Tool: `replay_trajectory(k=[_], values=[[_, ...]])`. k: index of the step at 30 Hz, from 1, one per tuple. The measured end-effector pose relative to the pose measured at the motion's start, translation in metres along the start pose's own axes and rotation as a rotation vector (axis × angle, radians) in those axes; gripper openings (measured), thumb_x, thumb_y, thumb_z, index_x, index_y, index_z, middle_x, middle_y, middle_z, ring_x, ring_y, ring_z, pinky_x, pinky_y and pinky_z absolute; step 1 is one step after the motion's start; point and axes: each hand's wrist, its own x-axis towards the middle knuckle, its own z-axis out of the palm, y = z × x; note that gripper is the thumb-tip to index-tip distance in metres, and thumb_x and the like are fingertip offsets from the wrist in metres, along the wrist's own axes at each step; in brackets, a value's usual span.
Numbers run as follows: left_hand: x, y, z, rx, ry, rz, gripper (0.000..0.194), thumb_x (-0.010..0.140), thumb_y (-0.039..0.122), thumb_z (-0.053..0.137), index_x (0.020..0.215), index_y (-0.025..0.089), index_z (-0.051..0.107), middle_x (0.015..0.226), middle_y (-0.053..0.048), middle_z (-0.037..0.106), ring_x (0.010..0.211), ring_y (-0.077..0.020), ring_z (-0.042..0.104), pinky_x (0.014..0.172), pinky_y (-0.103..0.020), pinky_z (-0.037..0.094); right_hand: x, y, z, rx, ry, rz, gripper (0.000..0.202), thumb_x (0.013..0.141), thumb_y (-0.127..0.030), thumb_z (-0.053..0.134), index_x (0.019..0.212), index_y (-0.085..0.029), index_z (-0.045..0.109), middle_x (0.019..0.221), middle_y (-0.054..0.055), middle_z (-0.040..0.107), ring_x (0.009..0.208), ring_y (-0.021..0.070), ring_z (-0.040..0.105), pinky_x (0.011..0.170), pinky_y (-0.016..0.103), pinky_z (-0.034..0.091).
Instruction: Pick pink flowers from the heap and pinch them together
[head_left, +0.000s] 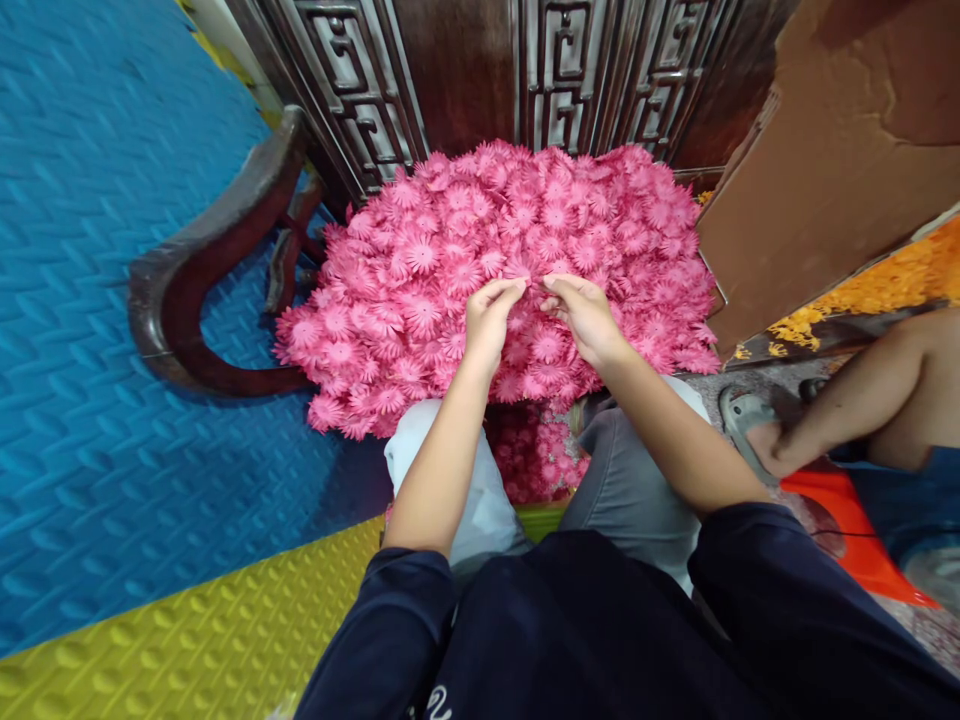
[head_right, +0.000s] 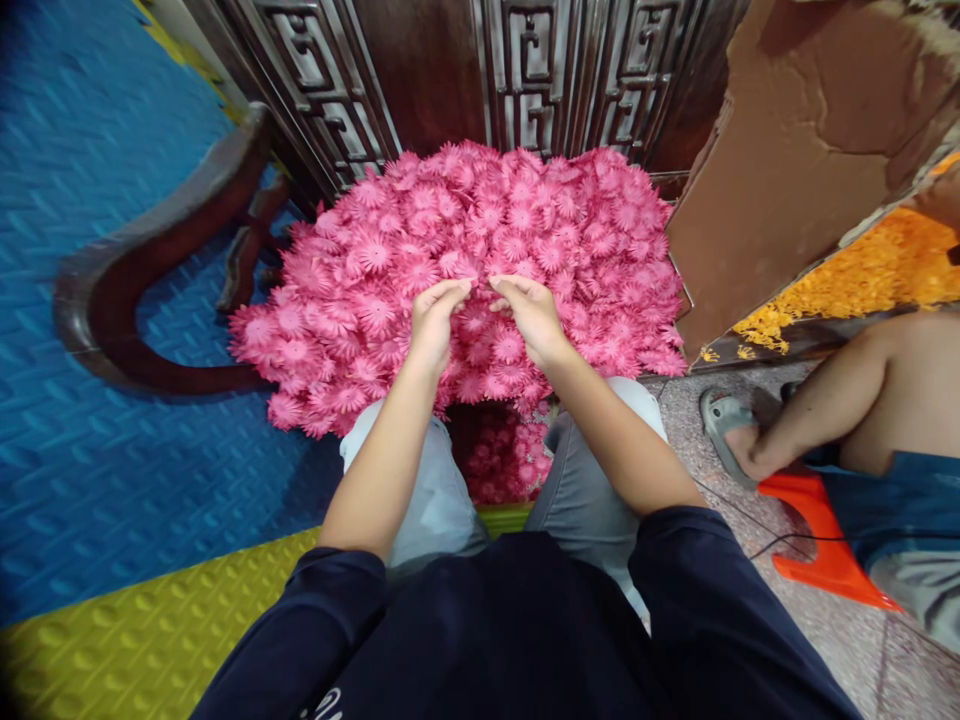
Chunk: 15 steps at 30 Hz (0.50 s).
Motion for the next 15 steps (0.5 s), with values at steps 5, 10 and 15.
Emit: replay_trajectory(k=[5, 10, 15], values=[[0.0007, 0.0007, -0.0008, -0.129, -0.067, -0.13, 0.007, 0.066, 0.021, 0.075, 0.07, 0.025, 0.077, 0.082, 0.003, 0.076, 0.085, -0.0136, 0.067, 0.1, -0.034, 0.047, -0.0032, -0.0057, -0.0047, -0.041, -0.013, -0.006, 0.023, 0.065, -0.039, 0.078, 0.078, -0.022, 0.07, 0.082, -0.003, 0.069, 0.064, 0.0076, 0.057, 0.074, 0.026, 0.049], [0.0021, -0.0025, -0.0018, -0.148, -0.145, -0.168, 0.011, 0.064, 0.024, 0.079, 0.076, 0.025, 0.077, 0.086, 0.003, 0.076, 0.092, -0.015, 0.067, 0.105, -0.036, 0.043, -0.0047, -0.0083, -0.0097, -0.055, -0.023, -0.015, 0.028, 0.063, -0.044, 0.079, 0.077, -0.022, 0.07, 0.082, -0.003, 0.069, 0.063, 0.0072, 0.056, 0.073, 0.026, 0.048], [0.002, -0.0056, -0.0017, -0.021, -0.155, -0.071, 0.018, 0.068, 0.036, 0.078, 0.078, 0.022, 0.073, 0.086, 0.0, 0.074, 0.092, -0.0165, 0.065, 0.096, -0.032, 0.046, -0.0074, -0.0098, -0.0071, -0.071, -0.008, -0.025, 0.029, 0.06, -0.045, 0.08, 0.074, -0.022, 0.069, 0.077, -0.005, 0.068, 0.06, 0.0063, 0.056, 0.071, 0.024, 0.049]])
